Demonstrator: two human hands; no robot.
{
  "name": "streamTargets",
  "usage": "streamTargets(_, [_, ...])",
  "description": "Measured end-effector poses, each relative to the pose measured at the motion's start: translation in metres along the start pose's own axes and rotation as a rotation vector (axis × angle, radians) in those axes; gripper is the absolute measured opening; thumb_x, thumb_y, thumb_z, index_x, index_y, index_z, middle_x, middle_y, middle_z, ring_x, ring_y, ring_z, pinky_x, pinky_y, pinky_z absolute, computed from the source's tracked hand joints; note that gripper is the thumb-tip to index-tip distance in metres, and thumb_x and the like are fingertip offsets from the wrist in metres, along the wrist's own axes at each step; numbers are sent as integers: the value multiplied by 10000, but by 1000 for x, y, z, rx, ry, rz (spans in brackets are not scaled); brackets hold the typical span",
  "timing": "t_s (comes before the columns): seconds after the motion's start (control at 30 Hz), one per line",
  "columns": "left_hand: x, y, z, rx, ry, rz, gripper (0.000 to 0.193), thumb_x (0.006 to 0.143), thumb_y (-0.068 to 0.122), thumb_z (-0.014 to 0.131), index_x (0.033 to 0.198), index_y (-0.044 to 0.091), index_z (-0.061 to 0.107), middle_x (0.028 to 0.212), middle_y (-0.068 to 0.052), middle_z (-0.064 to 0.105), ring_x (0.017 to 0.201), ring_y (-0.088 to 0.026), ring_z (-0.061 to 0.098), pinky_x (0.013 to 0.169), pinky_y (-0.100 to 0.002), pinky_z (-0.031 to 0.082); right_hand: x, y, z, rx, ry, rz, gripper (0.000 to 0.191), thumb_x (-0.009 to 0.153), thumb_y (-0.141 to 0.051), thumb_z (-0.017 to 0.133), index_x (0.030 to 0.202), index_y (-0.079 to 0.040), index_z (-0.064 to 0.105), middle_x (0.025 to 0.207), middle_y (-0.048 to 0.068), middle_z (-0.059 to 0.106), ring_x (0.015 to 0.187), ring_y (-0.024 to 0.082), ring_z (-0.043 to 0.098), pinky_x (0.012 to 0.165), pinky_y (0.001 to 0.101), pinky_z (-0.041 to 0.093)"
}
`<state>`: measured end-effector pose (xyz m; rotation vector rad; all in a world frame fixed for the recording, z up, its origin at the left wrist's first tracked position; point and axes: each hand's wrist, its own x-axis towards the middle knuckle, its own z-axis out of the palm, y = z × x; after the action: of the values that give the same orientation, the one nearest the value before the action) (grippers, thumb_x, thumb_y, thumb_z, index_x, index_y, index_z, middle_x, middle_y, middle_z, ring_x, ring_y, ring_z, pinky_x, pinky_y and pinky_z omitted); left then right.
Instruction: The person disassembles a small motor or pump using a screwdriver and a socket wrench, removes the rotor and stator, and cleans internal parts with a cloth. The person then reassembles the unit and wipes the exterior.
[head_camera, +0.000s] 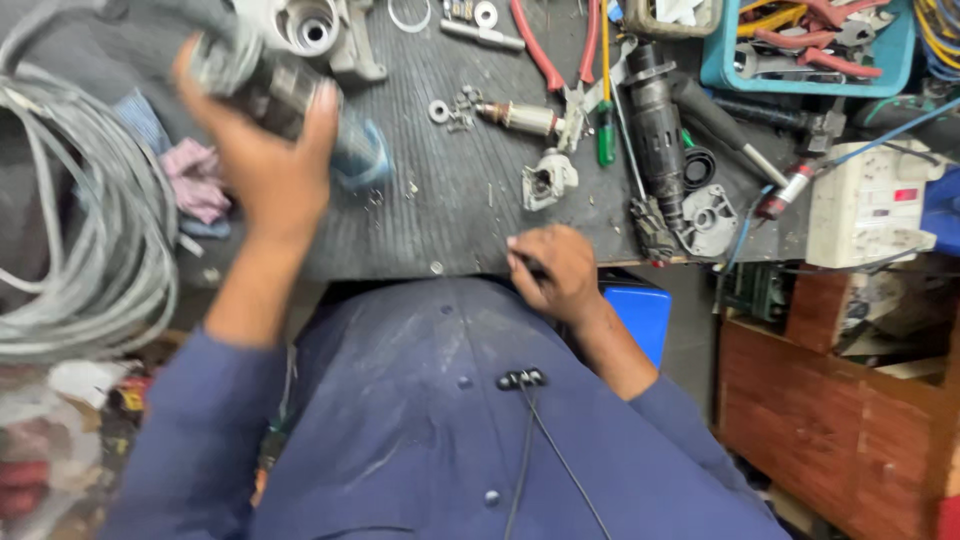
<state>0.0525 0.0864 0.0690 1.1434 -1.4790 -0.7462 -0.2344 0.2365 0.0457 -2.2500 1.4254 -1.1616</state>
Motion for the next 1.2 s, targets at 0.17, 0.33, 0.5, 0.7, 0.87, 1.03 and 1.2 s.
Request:
streamTargets(0.17, [-16,34,-52,-388,197,-185,901,852,216,807,1478,134,164,1298,-140,512,1037,-294,556,980,-543,539,-11,-17,24,-26,34,139,244,846,21,770,1051,-40,654,917,105,723,810,282,720,723,384,560])
streamTargets(0.33, [-5,-30,-53,451,-12,98,826,859,189,892,1435,223,300,1317,-101,510,1349,-296,468,1233,-508,290,-3,-33,44,-47,17,200,231,865,10,769,1058,-33,650,927,101,730,818,276,727,732,380,566])
streamTargets(0.5, [2,-61,-61,-214,142,-124,855,1107,286,797,1583,65,122,1503,-93,439,1339,-248,489,1202,-463,396,18,-68,65,-17,-57,259,316,856,-20,805,1142,-58,678,965,108,733,813,260,736,732,353,582])
streamTargets(0.7, [15,-7,-114,-1082,147,-597,525,1144,424,570,1359,-37,437,1264,-163,563,1152,-310,582,1071,-547,480,84,-107,92,311,-145,369,971,761,-205,958,1527,-43,382,1444,166,533,1290,313,588,1120,400,494])
streamTargets(0.87, [1,41,-126,-1285,84,-1142,609,1033,560,375,1285,30,537,1290,-132,632,1252,-285,624,1121,-553,504,139,-142,121,498,84,53,1230,702,-315,983,1618,-103,190,1483,218,421,1387,390,466,1260,510,320])
streamTargets(1.03, [-37,47,-136,-1266,-14,-1341,641,1060,587,364,1333,41,559,1272,-117,637,1210,-259,617,1072,-422,488,149,-169,142,732,138,50,1148,793,-134,974,1614,-199,174,1369,164,589,1263,320,636,1185,481,444])
streamTargets(1.2, [-70,12,-143,-1229,70,-1418,507,1114,548,418,1286,92,558,1243,-89,632,1175,-247,633,1053,-395,508,139,-179,155,643,76,92,1182,886,-105,943,1632,-185,29,1354,184,596,1222,294,672,1139,432,534])
